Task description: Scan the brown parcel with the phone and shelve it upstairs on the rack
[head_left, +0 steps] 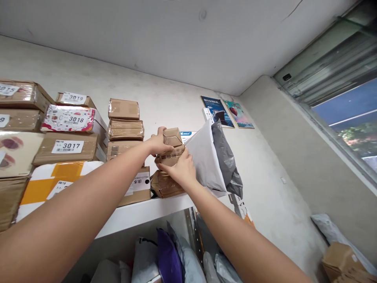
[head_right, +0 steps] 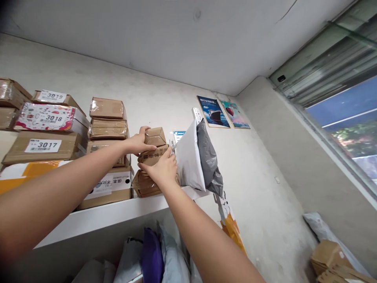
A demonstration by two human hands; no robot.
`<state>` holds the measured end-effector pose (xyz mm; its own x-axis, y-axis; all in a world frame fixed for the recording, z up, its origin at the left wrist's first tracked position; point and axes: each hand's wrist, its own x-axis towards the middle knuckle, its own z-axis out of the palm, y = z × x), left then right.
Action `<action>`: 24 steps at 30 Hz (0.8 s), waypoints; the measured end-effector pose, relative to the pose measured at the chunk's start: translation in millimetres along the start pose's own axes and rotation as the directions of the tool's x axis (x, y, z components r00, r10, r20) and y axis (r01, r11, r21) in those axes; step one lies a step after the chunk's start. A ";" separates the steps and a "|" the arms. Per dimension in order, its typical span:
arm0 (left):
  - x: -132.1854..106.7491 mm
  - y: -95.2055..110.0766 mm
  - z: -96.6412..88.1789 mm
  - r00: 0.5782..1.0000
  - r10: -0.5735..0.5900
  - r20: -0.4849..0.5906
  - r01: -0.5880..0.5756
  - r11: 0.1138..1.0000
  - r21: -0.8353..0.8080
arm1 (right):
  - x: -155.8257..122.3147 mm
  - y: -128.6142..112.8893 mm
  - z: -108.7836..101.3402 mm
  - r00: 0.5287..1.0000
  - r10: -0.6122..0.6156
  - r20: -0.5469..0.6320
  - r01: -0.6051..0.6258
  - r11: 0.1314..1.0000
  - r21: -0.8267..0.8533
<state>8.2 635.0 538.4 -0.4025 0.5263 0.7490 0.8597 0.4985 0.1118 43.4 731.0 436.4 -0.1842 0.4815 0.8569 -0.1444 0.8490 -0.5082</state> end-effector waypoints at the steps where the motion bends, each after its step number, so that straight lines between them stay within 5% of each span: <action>1: 1.3 -0.8 0.5 1.000 0.006 -0.004 -0.006 1.000 -0.001 | 1.5 -1.8 1.1 1.000 0.010 -0.003 -0.010 1.000 -0.010; 17: 3.1 13.2 -1.3 0.997 -0.050 -0.051 0.046 0.995 -0.089 | 2.0 0.3 11.1 0.997 -0.002 -0.075 -0.002 0.999 -0.050; 24: 1.5 13.6 -2.4 0.993 -0.111 0.034 0.114 0.985 -0.130 | -0.1 -2.2 10.2 0.999 -0.005 -0.051 0.002 0.998 -0.058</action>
<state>20.0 641.0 542.6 -0.5058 0.4906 0.7096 0.8416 0.4614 0.2809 33.8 726.8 436.6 -0.1335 0.4880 0.8626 -0.0883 0.8611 -0.5007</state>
